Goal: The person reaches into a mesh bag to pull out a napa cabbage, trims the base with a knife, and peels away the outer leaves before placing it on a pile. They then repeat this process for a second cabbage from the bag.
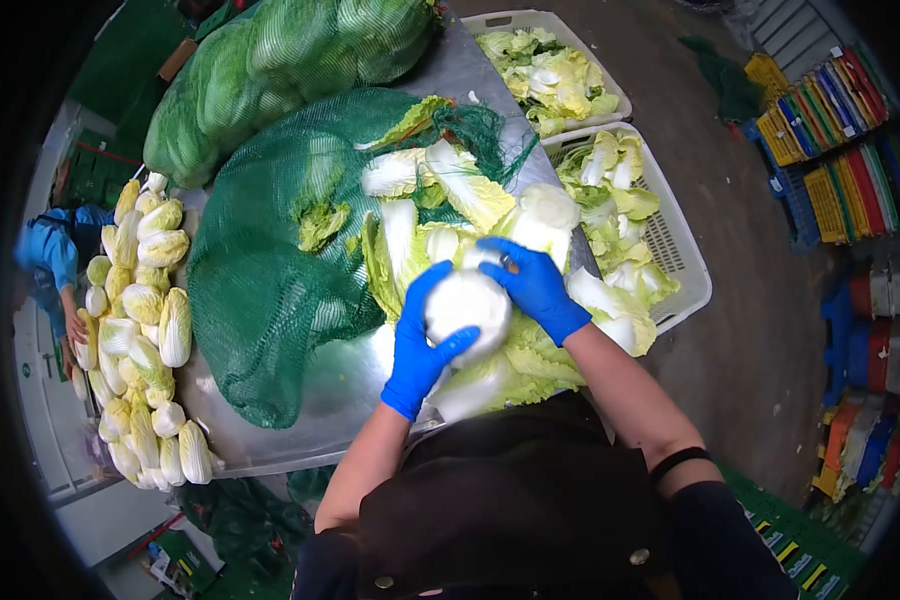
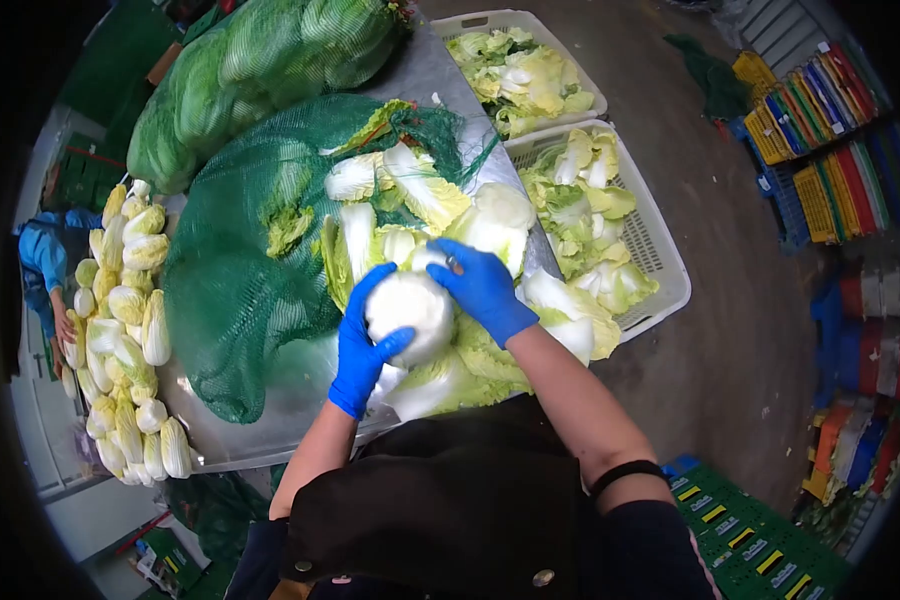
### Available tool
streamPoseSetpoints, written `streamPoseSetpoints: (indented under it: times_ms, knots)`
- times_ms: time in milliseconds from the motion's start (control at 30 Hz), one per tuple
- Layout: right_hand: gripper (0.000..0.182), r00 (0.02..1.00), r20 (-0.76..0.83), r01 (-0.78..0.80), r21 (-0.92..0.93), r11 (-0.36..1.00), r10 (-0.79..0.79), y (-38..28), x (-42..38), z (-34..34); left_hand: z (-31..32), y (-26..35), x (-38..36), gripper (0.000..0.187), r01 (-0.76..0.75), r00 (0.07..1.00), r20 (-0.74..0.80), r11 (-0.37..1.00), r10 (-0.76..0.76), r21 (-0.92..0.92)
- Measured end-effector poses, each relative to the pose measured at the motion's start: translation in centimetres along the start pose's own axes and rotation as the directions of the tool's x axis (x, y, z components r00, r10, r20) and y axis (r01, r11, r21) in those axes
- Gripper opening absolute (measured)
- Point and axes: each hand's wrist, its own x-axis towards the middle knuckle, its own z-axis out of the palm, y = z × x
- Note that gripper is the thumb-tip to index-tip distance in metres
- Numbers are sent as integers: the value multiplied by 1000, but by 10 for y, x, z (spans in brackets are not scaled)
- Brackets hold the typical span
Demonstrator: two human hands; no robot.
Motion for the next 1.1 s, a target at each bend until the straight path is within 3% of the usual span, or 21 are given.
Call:
streamPoseSetpoints:
  times_ms: [67,133,200,233,267,333,367,433,500,533,600,667,700,800,833,867,933,967,1000,1067,1100]
  knots:
    - [38,993,90,76,-39,996,-72,17,1,3,1,-13,-5,78,-127,992,37,990,125,64]
    - [44,988,-155,6,104,995,11,16,-1,1,0,-16,-11,74,-127,990,-57,991,129,36]
    - [42,959,-278,67,18,998,-59,-12,-11,-13,-1,-18,-11,69,-135,979,-162,989,125,-54]
    - [42,945,-279,236,215,948,-172,-12,-19,0,1,-20,-10,60,-179,965,-211,980,158,-84]
    - [44,999,-51,24,199,980,-14,-48,-40,-7,1,-22,-10,60,-181,962,-221,980,159,-80]
    - [45,999,3,36,306,951,-39,-42,-49,15,4,-31,-9,47,-189,925,-356,972,128,-141]
    - [45,988,85,-146,278,949,127,-42,-47,10,6,-37,-8,37,-218,893,-427,967,143,-131]
    - [44,989,95,-139,372,918,112,-41,-46,10,-12,-65,-9,44,-185,882,-456,977,118,-105]
    - [44,991,98,-131,466,875,96,-40,-45,8,-39,-89,-4,41,197,820,-529,976,-217,-96]
    - [44,991,105,-124,496,859,82,-39,-46,6,-43,-93,-4,42,23,791,-610,998,-53,-57]
    - [43,990,109,-130,527,840,85,-34,-51,7,-29,-18,1,50,-117,765,-532,891,363,440]
    - [43,997,67,-63,460,886,37,-31,-51,11,-7,19,3,53,-227,885,-266,852,383,472]
    - [41,979,138,-197,415,888,152,-41,-55,3,2,21,3,58,-165,943,-143,796,300,583]
    - [39,935,231,-345,416,841,270,45,-68,-4,-2,4,4,80,-179,952,-132,850,278,495]
    - [38,849,218,-517,161,841,481,31,-69,-19,-4,4,2,80,-178,952,-133,851,277,494]
    - [38,849,222,-516,159,841,479,23,-64,-20,-7,5,1,85,-206,952,-95,840,290,502]
    - [40,985,118,-163,443,882,122,7,-53,-14,-9,4,-5,90,-220,955,-59,828,290,516]
    - [46,988,155,-55,401,914,-8,-22,-42,-16,-7,2,-6,94,-191,965,-59,844,254,500]
    - [46,989,151,-51,403,914,-11,-26,-31,-10,-6,1,-4,98,-168,973,-59,860,223,482]
    - [52,898,439,-164,373,913,-19,-30,-20,-1,-9,2,-6,102,-130,987,-30,882,161,453]
    - [52,884,465,-194,461,866,-50,-34,-15,-1,-11,2,-5,102,-107,990,-41,898,138,426]
